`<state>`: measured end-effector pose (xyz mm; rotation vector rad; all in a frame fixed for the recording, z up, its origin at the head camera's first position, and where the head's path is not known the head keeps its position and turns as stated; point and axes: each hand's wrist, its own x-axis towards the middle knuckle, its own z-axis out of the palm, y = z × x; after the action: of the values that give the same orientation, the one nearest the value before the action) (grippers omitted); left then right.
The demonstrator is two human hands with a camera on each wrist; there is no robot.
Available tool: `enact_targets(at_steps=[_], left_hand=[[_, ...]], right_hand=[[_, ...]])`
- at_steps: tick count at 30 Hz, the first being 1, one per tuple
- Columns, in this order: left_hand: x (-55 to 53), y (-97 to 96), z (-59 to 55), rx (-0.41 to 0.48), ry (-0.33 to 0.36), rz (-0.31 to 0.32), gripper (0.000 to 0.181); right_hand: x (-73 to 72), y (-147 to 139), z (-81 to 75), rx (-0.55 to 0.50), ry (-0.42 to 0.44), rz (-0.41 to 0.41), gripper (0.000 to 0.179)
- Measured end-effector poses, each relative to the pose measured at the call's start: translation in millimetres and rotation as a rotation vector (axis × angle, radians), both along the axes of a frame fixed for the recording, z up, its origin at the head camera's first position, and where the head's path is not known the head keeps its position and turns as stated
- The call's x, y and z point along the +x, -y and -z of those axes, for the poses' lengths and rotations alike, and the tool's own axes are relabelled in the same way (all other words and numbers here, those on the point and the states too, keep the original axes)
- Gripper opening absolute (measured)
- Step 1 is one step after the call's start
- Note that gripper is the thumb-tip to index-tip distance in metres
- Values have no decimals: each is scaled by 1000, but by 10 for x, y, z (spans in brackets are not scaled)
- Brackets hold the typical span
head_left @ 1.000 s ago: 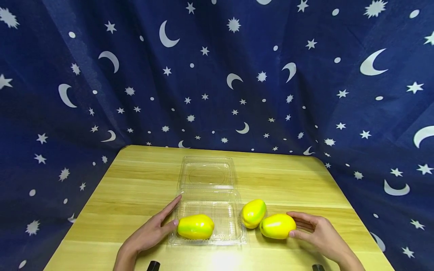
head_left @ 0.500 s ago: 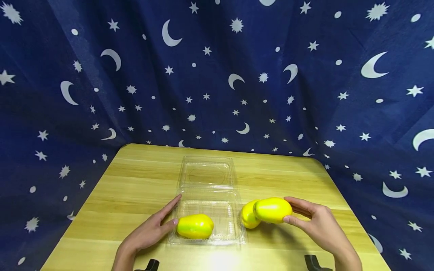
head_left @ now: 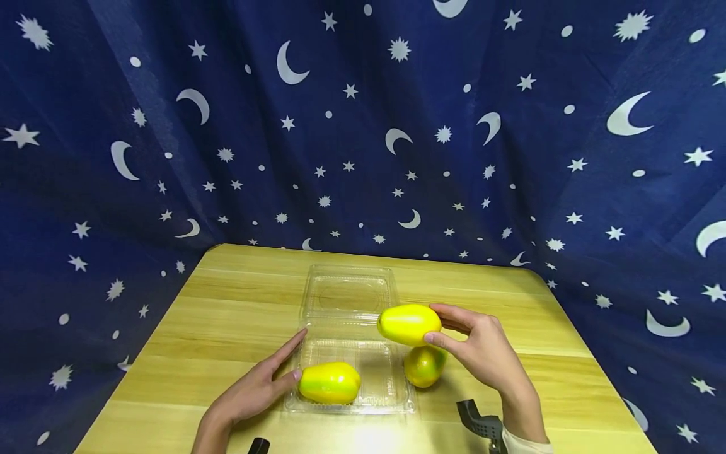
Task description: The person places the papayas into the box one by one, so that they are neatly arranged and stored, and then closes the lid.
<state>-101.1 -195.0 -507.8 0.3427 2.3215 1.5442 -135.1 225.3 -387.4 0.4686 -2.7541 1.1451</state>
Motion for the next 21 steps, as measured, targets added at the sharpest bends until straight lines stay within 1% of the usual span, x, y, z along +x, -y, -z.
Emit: enact_targets(at_steps=[5,8,14,21], left_hand=[[0,0,-2,0,3,0,71],[5,2,-10,3,8,-1,71],[6,7,-17,5,19,-2,71],[-3,-5,-15,9,31,-11,71]], right_hand=[[-71,263,59,-8,22,-16,57],[-101,429,139,-11,55,-35,56],[-98,757,350,-7,112,-59,52],[-101,1030,463,-8,137,-79,51]])
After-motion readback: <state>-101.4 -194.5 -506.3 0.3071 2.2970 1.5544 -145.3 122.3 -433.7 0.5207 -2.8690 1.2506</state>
